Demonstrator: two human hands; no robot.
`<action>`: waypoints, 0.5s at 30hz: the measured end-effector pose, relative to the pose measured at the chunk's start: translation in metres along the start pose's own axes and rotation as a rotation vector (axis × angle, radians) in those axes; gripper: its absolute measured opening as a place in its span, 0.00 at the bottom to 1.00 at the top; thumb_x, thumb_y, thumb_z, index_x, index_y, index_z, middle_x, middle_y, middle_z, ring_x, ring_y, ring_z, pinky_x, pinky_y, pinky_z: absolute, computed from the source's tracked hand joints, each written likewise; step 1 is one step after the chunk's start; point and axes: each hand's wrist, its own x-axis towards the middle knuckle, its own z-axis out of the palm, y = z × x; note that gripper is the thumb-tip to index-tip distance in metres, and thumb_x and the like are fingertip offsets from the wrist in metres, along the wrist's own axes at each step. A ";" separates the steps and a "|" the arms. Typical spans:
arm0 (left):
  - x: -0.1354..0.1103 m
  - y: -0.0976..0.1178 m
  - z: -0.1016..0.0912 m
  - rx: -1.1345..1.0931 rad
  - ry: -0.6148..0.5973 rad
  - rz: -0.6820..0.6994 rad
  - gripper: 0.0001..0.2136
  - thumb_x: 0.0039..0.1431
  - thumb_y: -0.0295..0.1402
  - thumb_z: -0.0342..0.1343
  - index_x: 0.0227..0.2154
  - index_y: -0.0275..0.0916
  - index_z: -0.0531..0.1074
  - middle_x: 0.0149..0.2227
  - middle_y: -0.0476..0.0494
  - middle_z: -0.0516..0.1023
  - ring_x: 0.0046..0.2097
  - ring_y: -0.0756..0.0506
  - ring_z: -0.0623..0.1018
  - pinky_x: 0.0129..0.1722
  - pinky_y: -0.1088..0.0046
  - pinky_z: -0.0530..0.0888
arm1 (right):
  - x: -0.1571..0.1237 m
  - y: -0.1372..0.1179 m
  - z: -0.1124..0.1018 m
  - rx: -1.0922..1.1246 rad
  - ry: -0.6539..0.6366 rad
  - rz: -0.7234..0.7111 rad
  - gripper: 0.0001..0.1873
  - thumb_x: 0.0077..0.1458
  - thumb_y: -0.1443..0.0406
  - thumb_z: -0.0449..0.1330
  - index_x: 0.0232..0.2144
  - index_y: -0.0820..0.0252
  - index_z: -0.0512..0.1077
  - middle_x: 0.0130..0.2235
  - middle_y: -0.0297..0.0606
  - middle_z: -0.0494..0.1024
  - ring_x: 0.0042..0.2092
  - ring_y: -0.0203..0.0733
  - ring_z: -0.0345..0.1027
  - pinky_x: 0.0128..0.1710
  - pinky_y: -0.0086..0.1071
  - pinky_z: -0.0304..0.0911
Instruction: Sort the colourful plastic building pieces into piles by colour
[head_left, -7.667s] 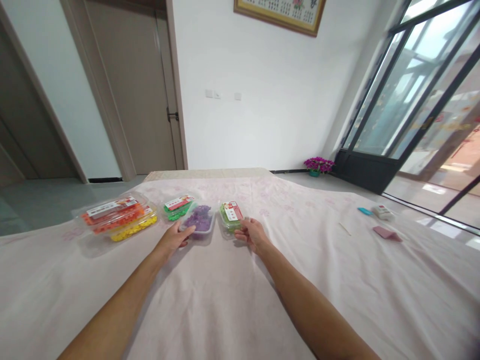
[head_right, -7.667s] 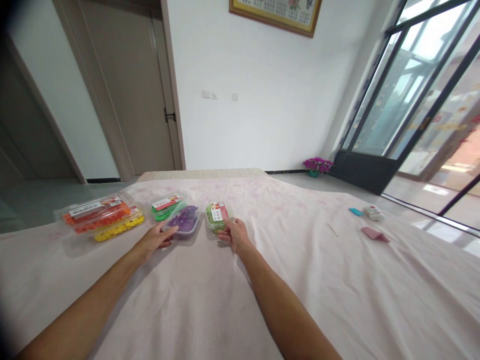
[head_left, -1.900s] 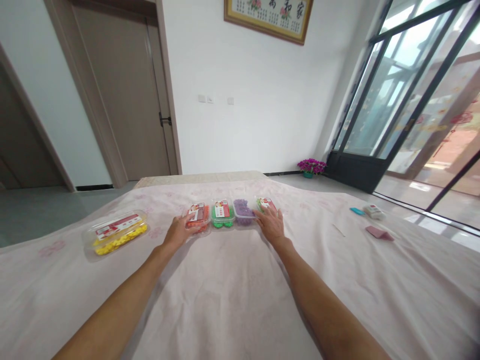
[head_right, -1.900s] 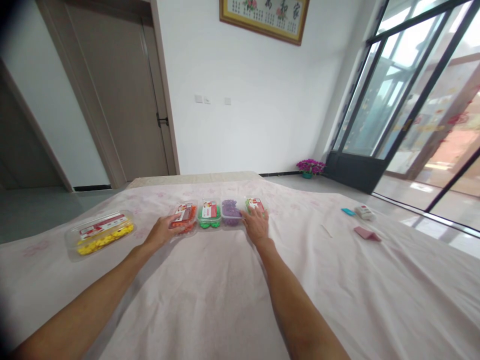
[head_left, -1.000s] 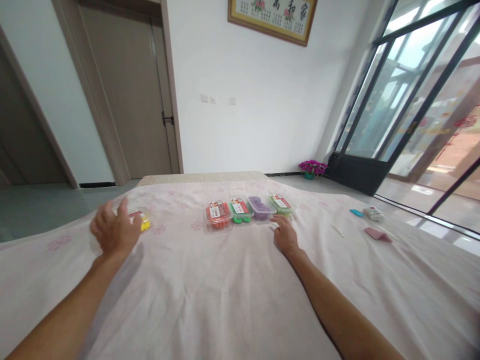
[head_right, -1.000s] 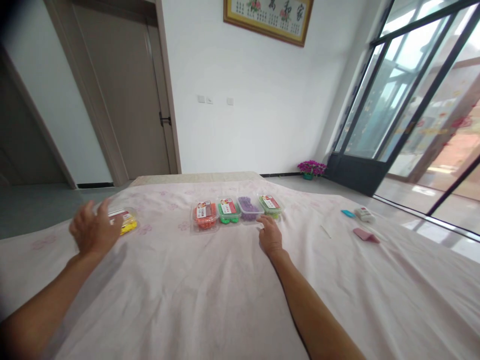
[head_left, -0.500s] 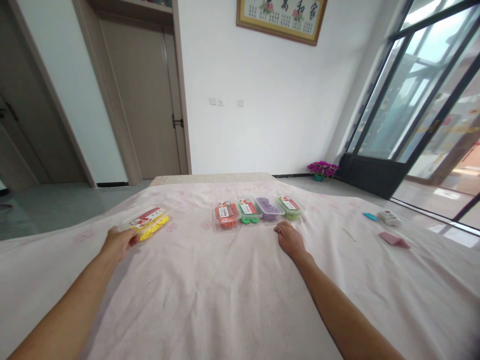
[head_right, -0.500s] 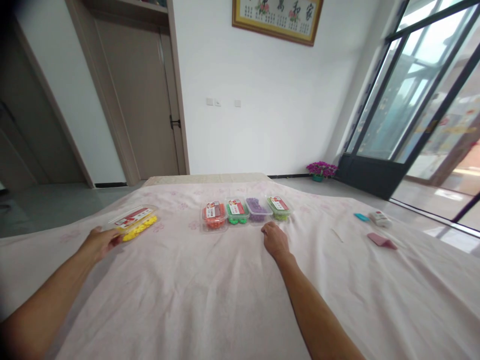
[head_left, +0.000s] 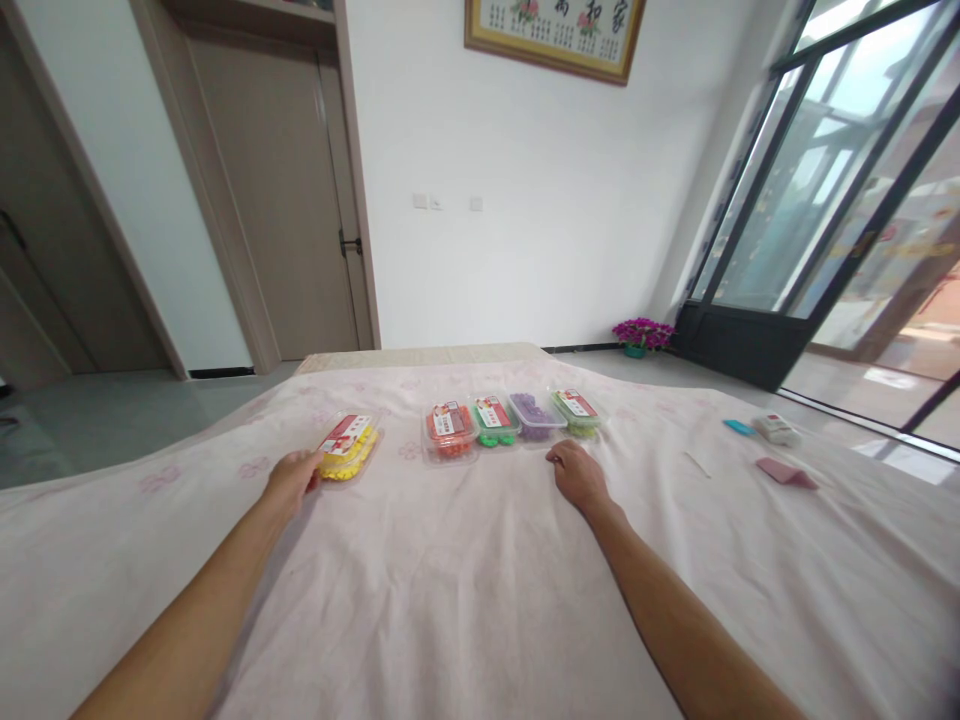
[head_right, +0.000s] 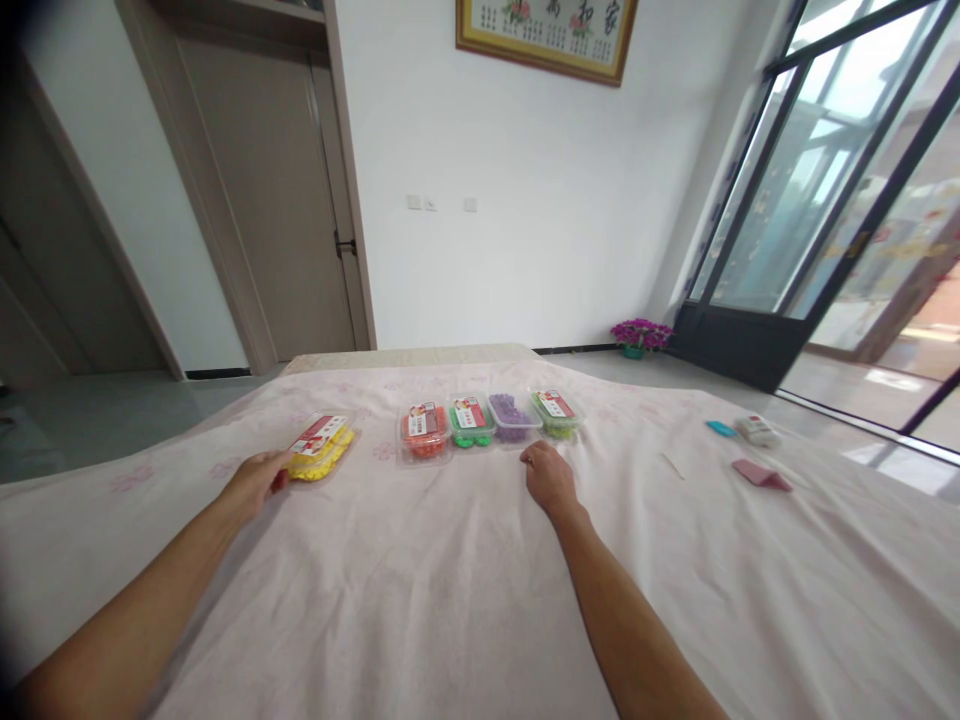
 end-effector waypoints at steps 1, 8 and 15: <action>-0.001 -0.001 0.007 -0.013 -0.012 -0.018 0.05 0.52 0.26 0.60 0.29 0.34 0.69 0.19 0.55 0.66 0.17 0.55 0.65 0.17 0.81 0.64 | 0.000 0.000 0.000 -0.001 -0.002 0.004 0.14 0.58 0.73 0.53 0.37 0.56 0.78 0.47 0.38 0.77 0.48 0.41 0.70 0.45 0.30 0.59; -0.030 -0.012 0.069 -0.179 -0.081 -0.106 0.07 0.53 0.22 0.61 0.32 0.34 0.67 0.25 0.50 0.73 0.23 0.55 0.73 0.25 0.79 0.75 | 0.000 -0.001 0.001 -0.018 0.008 -0.015 0.16 0.57 0.74 0.52 0.37 0.56 0.78 0.47 0.39 0.77 0.48 0.41 0.69 0.46 0.30 0.59; -0.041 -0.014 0.095 -0.237 -0.134 -0.128 0.08 0.55 0.22 0.62 0.32 0.34 0.68 0.25 0.50 0.72 0.24 0.55 0.73 0.25 0.79 0.76 | 0.002 0.001 0.003 -0.021 0.016 -0.013 0.15 0.56 0.74 0.52 0.36 0.57 0.78 0.46 0.39 0.77 0.48 0.41 0.69 0.46 0.29 0.59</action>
